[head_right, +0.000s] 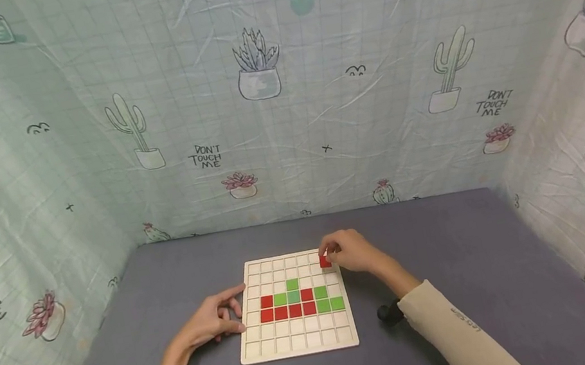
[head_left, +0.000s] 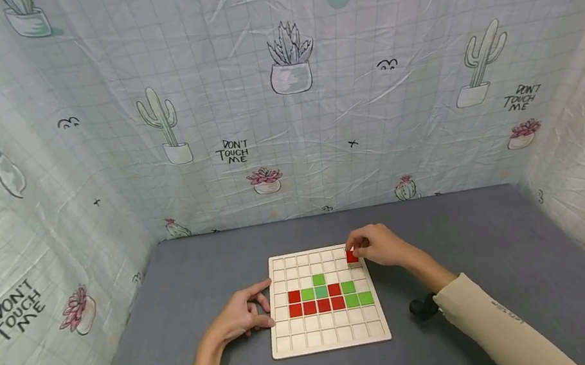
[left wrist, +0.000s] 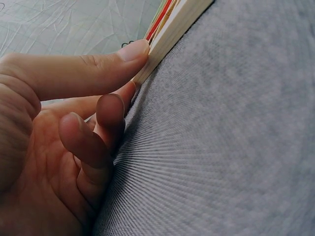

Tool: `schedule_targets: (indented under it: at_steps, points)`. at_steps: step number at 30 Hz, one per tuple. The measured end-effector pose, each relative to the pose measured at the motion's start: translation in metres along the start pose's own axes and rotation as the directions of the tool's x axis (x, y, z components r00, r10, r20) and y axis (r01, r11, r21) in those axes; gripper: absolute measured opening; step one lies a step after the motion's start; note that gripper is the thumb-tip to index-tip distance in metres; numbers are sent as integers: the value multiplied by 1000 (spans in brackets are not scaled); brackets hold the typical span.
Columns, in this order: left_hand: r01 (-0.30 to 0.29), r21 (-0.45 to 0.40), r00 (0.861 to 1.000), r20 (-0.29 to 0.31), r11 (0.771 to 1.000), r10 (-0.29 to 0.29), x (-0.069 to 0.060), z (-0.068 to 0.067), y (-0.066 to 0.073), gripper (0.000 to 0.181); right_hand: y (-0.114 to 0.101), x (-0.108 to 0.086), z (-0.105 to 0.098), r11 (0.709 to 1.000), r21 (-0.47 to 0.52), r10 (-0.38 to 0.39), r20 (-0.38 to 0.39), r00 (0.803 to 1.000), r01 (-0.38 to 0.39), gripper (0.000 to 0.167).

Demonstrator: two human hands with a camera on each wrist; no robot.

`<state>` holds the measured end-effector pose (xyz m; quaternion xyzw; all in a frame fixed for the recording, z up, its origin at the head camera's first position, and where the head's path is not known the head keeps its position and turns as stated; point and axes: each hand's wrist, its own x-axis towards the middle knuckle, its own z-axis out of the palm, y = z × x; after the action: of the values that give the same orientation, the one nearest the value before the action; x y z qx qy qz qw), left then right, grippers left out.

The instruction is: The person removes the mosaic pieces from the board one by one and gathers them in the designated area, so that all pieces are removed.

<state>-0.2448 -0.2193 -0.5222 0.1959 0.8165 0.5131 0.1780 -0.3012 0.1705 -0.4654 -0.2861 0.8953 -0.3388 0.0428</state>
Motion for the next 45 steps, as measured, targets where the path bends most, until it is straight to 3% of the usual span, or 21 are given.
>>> schedule_targets:
  at_steps: [17, 45]
  points:
    - [1, -2, 1000, -2, 1000, -1, -1, 0, 1, 91, 35, -18, -18, 990, 14, 139, -51, 989, -138, 15]
    - [20, 11, 1000, -11, 1000, -20, 1, 1, -2, 90, 68, -24, -14, 982, -42, 177, -112, 978, -182, 16]
